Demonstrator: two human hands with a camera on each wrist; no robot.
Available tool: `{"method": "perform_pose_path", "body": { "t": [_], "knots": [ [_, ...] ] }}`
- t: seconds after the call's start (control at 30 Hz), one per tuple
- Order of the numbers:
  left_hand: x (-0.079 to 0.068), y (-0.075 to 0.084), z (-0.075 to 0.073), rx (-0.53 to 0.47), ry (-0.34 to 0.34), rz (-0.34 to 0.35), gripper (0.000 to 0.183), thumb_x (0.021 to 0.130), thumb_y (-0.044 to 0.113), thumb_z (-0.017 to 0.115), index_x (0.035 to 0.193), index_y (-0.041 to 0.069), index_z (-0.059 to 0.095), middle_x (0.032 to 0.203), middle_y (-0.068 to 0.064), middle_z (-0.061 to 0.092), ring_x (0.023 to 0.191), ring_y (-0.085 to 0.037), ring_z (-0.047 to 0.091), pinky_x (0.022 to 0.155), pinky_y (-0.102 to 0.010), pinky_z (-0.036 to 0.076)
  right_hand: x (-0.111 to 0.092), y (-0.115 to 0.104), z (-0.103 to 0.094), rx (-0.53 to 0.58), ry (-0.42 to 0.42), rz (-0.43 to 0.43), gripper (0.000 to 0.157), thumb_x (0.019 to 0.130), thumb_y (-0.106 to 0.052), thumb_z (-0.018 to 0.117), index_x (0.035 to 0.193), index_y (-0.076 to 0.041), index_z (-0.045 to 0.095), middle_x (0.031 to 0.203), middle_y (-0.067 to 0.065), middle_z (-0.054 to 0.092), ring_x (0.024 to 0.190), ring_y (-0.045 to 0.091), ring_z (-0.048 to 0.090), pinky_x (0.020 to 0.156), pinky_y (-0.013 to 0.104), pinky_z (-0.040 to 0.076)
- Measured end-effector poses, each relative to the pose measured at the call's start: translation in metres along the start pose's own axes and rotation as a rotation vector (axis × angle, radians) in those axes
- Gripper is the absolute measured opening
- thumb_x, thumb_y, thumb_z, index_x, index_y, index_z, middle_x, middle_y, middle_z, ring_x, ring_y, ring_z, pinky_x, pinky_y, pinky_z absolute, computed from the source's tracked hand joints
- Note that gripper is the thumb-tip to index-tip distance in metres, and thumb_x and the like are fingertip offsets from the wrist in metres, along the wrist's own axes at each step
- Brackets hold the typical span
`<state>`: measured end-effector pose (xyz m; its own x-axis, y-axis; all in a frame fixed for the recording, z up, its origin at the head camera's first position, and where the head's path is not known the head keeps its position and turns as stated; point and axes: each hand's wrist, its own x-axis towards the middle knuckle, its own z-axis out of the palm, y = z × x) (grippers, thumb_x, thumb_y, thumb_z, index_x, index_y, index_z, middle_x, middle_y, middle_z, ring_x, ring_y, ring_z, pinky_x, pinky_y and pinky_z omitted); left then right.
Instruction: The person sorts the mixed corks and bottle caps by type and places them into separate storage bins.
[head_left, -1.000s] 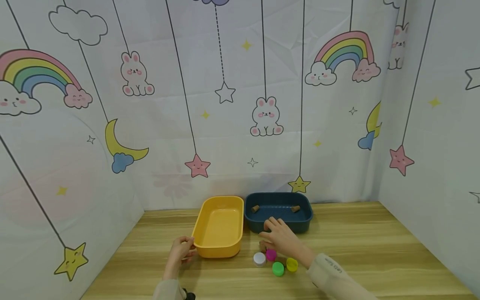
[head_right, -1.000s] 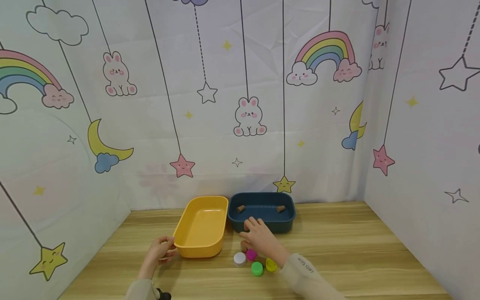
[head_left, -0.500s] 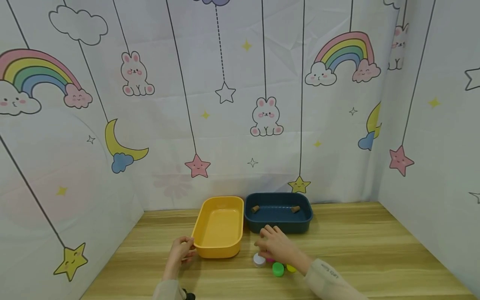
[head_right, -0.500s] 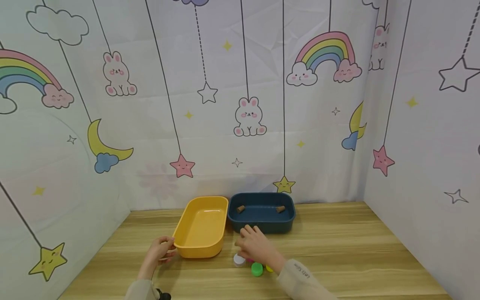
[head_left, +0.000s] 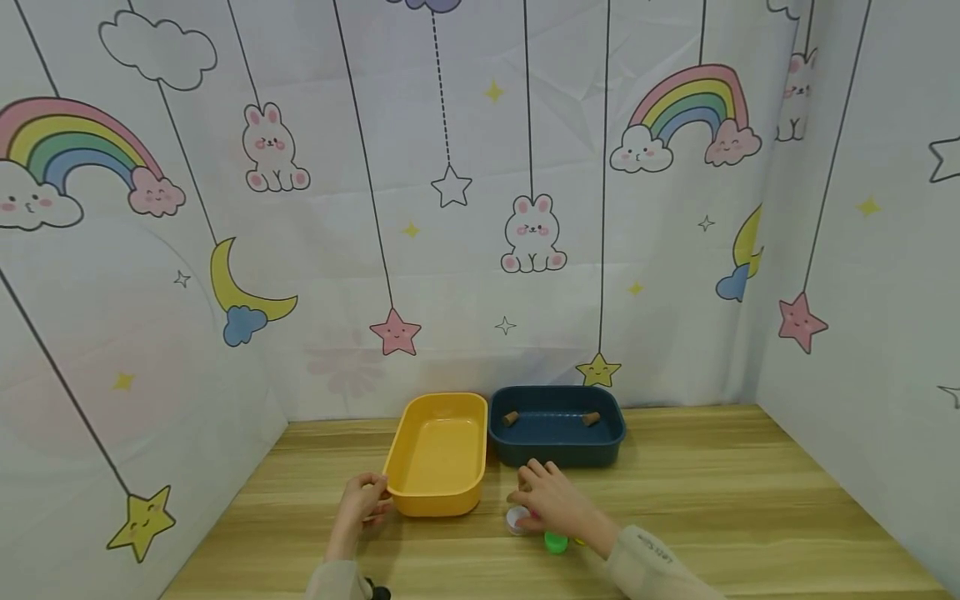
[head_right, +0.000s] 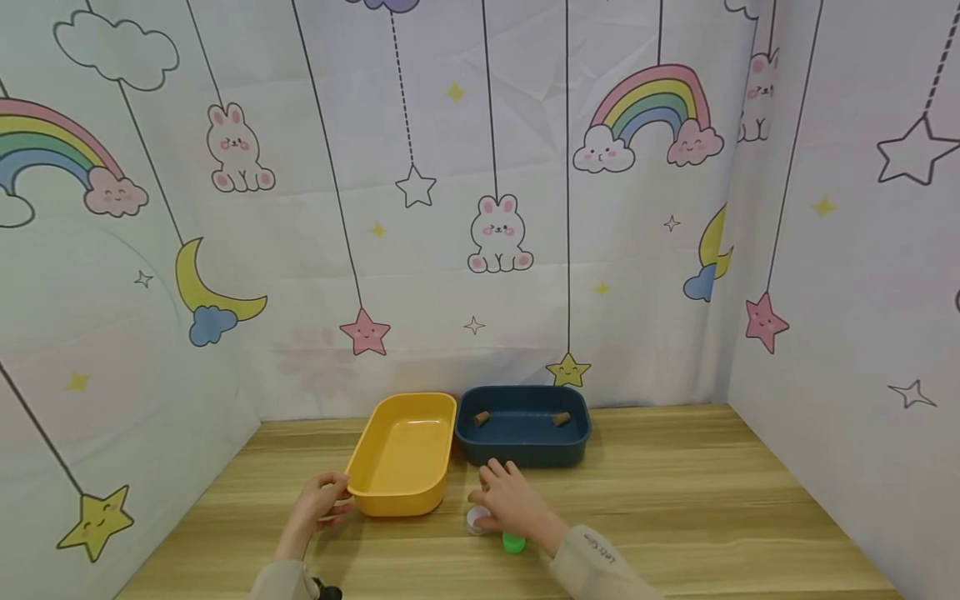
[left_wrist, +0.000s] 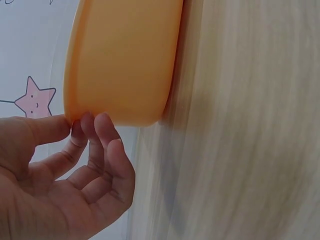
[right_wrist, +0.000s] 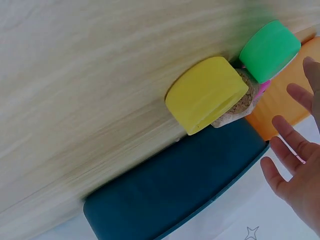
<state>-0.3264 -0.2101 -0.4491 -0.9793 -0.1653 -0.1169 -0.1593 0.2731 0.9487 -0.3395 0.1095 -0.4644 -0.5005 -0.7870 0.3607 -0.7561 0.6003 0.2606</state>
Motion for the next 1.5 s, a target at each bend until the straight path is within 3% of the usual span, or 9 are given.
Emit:
{"method": "perform_pose_path", "body": {
  "t": [0.2, 0.43, 0.73, 1.13, 1.37, 1.5],
  "knots": [
    [-0.001, 0.000, 0.000, 0.002, 0.000, 0.004, 0.018, 0.093, 0.014, 0.041, 0.086, -0.001, 0.050, 0.078, -0.008, 0.060, 0.057, -0.013, 0.061, 0.050, -0.027, 0.046, 0.000, -0.003, 0.002, 0.049, -0.030, 0.019, 0.030, 0.077, -0.049, 0.060, 0.096, -0.025, 0.064, 0.095, -0.001, 0.049, 0.084, 0.013, 0.034, 0.066, 0.025, 0.025],
    [0.000, 0.000, 0.001, -0.010, 0.002, 0.002, 0.019, 0.093, 0.014, 0.042, 0.084, -0.001, 0.050, 0.076, -0.006, 0.059, 0.058, -0.013, 0.061, 0.050, -0.027, 0.045, -0.001, -0.006, 0.002, 0.012, -0.005, 0.023, 0.031, 0.073, -0.049, 0.065, 0.094, -0.026, 0.065, 0.091, -0.001, 0.049, 0.082, 0.012, 0.033, 0.064, 0.023, 0.020],
    [-0.001, 0.002, 0.001, -0.003, 0.001, 0.000, 0.019, 0.093, 0.015, 0.042, 0.085, -0.001, 0.050, 0.077, -0.008, 0.059, 0.058, -0.014, 0.061, 0.050, -0.026, 0.045, -0.001, -0.008, 0.003, 0.014, -0.066, 0.055, 0.035, 0.072, -0.051, 0.065, 0.097, -0.027, 0.064, 0.092, -0.001, 0.048, 0.083, 0.013, 0.032, 0.064, 0.025, 0.020],
    [0.002, -0.001, 0.001, -0.004, -0.003, 0.001, 0.020, 0.093, 0.015, 0.042, 0.087, -0.001, 0.050, 0.077, -0.009, 0.060, 0.058, -0.014, 0.061, 0.048, -0.026, 0.045, -0.001, -0.007, 0.005, -0.030, -0.057, 0.058, 0.036, 0.070, -0.053, 0.066, 0.094, -0.026, 0.064, 0.094, -0.001, 0.049, 0.083, 0.014, 0.034, 0.064, 0.025, 0.020],
    [0.017, -0.018, -0.001, -0.045, -0.044, 0.063, 0.024, 0.091, 0.027, 0.050, 0.085, 0.004, 0.051, 0.075, -0.007, 0.060, 0.056, -0.013, 0.061, 0.045, -0.024, 0.043, -0.001, -0.008, 0.003, -0.017, -0.096, 0.080, 0.036, 0.071, -0.053, 0.065, 0.095, -0.025, 0.063, 0.096, 0.000, 0.049, 0.086, 0.015, 0.036, 0.065, 0.027, 0.022],
    [0.014, -0.014, 0.001, -0.036, -0.026, 0.047, 0.022, 0.091, 0.024, 0.048, 0.086, 0.003, 0.051, 0.075, -0.007, 0.060, 0.056, -0.013, 0.061, 0.046, -0.025, 0.044, -0.001, -0.008, 0.003, -0.021, -0.101, 0.082, 0.037, 0.071, -0.053, 0.065, 0.094, -0.024, 0.063, 0.097, 0.001, 0.049, 0.086, 0.016, 0.037, 0.064, 0.027, 0.023]
  ]
}}
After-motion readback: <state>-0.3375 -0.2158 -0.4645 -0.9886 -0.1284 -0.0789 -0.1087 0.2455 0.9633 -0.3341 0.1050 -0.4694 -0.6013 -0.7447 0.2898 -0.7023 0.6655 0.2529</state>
